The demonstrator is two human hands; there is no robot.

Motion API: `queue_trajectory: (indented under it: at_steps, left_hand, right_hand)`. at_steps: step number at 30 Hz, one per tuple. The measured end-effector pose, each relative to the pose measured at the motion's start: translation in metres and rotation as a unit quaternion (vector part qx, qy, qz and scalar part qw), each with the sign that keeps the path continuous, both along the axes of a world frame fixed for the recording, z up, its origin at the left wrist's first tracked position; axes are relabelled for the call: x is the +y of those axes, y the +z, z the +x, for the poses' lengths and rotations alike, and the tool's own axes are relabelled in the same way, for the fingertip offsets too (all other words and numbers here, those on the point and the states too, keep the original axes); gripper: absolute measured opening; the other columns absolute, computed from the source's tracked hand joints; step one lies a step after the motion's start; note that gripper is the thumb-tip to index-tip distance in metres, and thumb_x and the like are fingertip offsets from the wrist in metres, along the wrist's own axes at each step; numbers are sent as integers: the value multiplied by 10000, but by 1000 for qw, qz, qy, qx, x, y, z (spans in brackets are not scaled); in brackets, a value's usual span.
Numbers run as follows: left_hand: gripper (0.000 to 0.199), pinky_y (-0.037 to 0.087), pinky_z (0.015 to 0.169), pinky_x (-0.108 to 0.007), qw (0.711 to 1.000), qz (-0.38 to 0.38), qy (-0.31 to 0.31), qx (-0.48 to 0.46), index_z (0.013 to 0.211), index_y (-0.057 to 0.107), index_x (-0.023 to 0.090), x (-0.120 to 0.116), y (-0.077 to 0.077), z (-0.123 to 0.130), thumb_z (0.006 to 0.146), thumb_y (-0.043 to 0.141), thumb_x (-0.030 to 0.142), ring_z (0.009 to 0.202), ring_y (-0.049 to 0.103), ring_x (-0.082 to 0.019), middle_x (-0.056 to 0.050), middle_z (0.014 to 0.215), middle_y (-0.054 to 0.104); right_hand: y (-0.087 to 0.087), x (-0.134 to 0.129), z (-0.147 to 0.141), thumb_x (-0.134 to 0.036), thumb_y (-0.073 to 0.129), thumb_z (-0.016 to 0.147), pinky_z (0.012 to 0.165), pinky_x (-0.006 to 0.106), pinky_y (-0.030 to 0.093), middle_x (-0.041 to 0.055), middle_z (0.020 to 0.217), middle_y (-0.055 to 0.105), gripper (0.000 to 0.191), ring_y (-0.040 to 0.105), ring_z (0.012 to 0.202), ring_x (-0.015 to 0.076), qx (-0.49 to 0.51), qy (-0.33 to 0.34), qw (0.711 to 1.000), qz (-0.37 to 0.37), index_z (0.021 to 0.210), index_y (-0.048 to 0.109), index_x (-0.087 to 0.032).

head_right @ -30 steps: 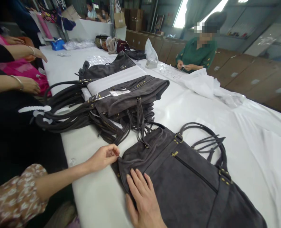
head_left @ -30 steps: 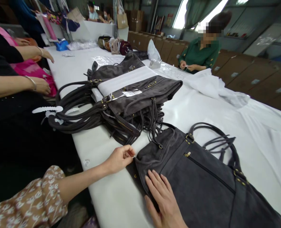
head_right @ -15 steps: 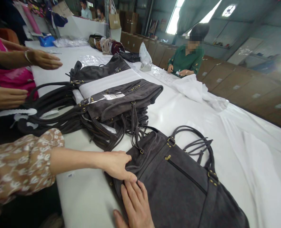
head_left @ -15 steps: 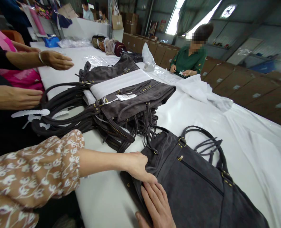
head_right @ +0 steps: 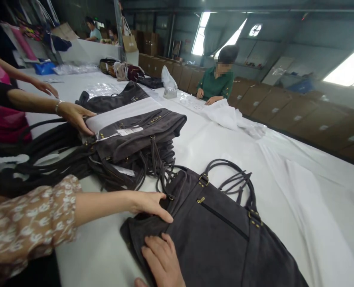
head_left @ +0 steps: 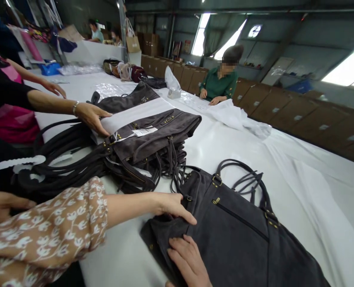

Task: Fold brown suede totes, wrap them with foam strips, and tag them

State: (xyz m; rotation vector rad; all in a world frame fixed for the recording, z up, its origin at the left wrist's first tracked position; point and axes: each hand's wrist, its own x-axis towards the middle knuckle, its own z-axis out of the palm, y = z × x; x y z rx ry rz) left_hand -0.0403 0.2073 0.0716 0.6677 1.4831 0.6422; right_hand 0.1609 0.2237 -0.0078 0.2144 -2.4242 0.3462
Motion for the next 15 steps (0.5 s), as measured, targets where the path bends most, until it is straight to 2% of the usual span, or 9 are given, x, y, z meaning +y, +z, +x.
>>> queue_trajectory:
  at_steps: [2,5,7,9,13,15]
  left_hand:
    - [630,388,550,-250,999,5,31,33,929,579,173,18,-1,13,342,810,167,741,538,-186,24,732,566]
    - [507,380,545,-239,994,44,84,-51,817,596,171,33,-8,22,336,654,26,689,533,-170,41,637,544]
    - [431,424,597,-246,985,66,92,-130,808,608,175,32,-15,18,394,574,62,714,566,-167,17,691,597]
    - [378,450,648,-258,977,82,107,-166,812,618,182,27,-22,8,447,548,108,754,588,-168,-5,763,636]
    - [199,406,597,-236,975,84,145,-149,756,613,185,18,-30,-10,569,640,246,734,557,-153,-4,762,625]
    - [273,395,593,-229,977,75,153,-129,793,623,185,20,-30,-11,642,661,409,746,545,-143,-1,799,621]
  right_hand:
    - [-1,2,-1,-466,473,912,1007,391,441,137,1026,691,424,620,1048,217,-2,1,1000,16,1110,592,-110]
    - [-4,4,-2,-434,416,950,1018,369,431,113,979,708,384,635,1015,195,23,-1,1000,21,1070,611,-126]
    - [-5,4,-2,-324,406,968,1034,357,415,85,961,717,292,643,997,175,40,-9,999,22,1052,623,-149]
    - [-3,3,-3,-246,401,971,1046,336,402,59,954,723,257,652,977,155,39,-18,999,18,1026,640,-170]
    - [6,2,-5,-367,342,990,1052,329,397,67,943,726,373,656,967,157,41,-13,999,-7,1002,655,-164]
    - [8,3,-6,-404,321,989,1055,340,395,76,941,726,412,653,974,161,38,-10,999,-7,1009,652,-160]
